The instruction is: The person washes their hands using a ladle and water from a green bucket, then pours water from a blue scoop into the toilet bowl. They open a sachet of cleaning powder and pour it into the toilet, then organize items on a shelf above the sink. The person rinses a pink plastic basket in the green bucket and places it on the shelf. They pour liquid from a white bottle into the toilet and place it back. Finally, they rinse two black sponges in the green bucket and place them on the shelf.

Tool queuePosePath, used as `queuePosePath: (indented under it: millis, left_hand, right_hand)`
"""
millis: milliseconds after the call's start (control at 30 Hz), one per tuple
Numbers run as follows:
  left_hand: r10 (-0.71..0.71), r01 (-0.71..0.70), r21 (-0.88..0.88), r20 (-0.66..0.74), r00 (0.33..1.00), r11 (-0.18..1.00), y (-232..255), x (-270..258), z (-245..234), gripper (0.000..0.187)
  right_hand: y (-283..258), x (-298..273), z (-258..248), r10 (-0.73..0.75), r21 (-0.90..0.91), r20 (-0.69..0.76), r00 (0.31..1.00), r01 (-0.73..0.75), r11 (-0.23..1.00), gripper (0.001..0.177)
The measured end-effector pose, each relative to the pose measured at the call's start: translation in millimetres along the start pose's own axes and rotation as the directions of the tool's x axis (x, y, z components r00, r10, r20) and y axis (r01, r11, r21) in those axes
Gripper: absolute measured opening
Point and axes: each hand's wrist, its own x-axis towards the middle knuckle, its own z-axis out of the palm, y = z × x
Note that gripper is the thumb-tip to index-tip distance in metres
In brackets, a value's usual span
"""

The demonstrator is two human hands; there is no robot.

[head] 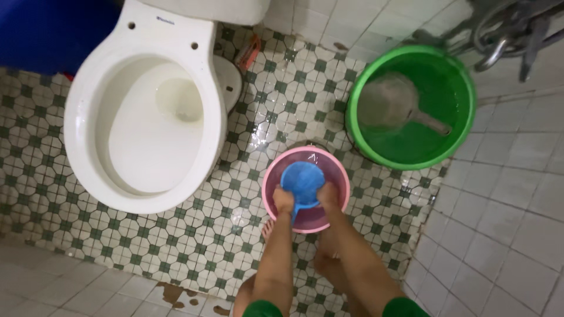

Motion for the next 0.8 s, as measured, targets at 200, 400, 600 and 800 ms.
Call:
queuePosePath:
  millis: [200, 400, 600, 800]
  left_hand:
    - [0.094, -0.095, -0.129, -0.007, 0.996, 0.987, 9, -61, -67, 0.043]
    - [0.168, -0.170, -0.608, -0.061, 0.984, 0.775, 88, -165, -201, 0.062]
    - [0.158, 0.014, -0.986, 0.041, 0.987, 0.167, 247, -239, -390, 0.077]
    - [0.372, -0.691, -0.629, -0.583, 0.722, 0.355, 416, -213, -552, 0.072]
  right_hand:
    - [-25, -83, -53, -0.252, -0.093, -0.042, 0.967, 0.247, 0.965, 0.055]
    - [-126, -203, -158, -0.247, -0.131, -0.012, 0.969, 0.243, 0.961, 0.062]
    - [-291, -255, -266, -0.641, 0.323, -0.050, 0.766, 0.620, 0.715, 0.031]
    - [-526, -206, -266, -0.590, 0.954, 0.191, 0.784, -0.008, 0.298, 0.022]
